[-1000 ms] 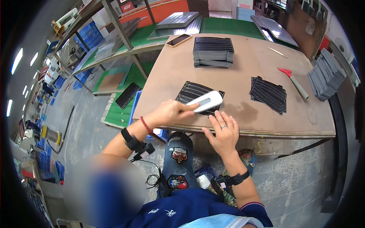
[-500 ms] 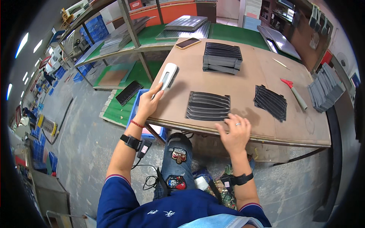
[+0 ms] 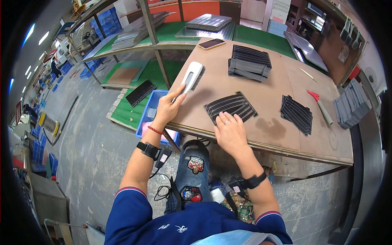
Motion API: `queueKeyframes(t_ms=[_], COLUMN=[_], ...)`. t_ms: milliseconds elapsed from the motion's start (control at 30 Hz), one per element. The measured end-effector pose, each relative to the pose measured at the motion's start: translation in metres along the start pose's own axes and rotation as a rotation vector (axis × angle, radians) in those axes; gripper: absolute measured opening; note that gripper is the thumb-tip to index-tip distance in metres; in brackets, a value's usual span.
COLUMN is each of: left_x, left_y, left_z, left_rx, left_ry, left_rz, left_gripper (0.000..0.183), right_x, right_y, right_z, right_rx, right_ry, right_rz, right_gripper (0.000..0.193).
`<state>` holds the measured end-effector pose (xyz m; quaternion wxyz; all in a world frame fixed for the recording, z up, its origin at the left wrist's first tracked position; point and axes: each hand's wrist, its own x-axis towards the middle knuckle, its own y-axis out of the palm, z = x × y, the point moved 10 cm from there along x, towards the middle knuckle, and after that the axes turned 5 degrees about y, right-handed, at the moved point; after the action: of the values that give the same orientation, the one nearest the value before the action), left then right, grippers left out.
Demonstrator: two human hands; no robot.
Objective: Cleaning metal components with a brush and marking them with a white pen on an industrial workbench.
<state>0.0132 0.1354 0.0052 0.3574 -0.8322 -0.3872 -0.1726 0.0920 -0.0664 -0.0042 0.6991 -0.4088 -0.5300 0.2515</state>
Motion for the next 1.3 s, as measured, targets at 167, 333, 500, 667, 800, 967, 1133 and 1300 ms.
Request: queueKeyframes(t_ms=[167, 333, 500, 667, 800, 967, 1133, 1300], left_x=[-0.002, -0.001, -0.028, -0.049, 0.029, -0.02, 0.022, 0.001], left_y=[-0.011, -0.003, 0.048, 0.092, 0.03, 0.094, 0.079, 0.103], left_z=[-0.004, -0.018, -0.069, -0.099, -0.035, -0.09, -0.049, -0.084], left_rx=[0.008, 0.098, 0.166, 0.469, 0.647, 0.358, 0.467, 0.521], left_ry=[0.016, 0.088, 0.263, 0.416, 0.072, 0.45, 0.095, 0.35], left_rz=[-0.025, -0.001, 0.295, 0.614, 0.409, 0.666, 0.533, 0.701], left_gripper=[0.034, 0.034, 0.036, 0.035, 0.034, 0.031, 0.029, 0.03], right_x=[-0.022, -0.036, -0.048, -0.055, -0.053, -0.059, -0.061, -0.058], right_y=[-0.032, -0.045, -0.042, -0.042, -0.046, -0.042, -0.053, -0.043], right_z=[-0.035, -0.044, -0.022, -0.022, -0.02, -0.025, -0.026, -0.026], right_rx=[0.044, 0.195, 0.225, 0.154, 0.137, 0.187, 0.173, 0.225], right_ry=[-0.011, 0.118, 0.109, 0.133, 0.122, 0.089, 0.061, 0.068], right_rz=[0.004, -0.116, -0.328, -0.398, -0.447, -0.443, -0.456, -0.464], right_gripper=[0.028, 0.017, 0.034, 0.032, 0.027, 0.028, 0.027, 0.027])
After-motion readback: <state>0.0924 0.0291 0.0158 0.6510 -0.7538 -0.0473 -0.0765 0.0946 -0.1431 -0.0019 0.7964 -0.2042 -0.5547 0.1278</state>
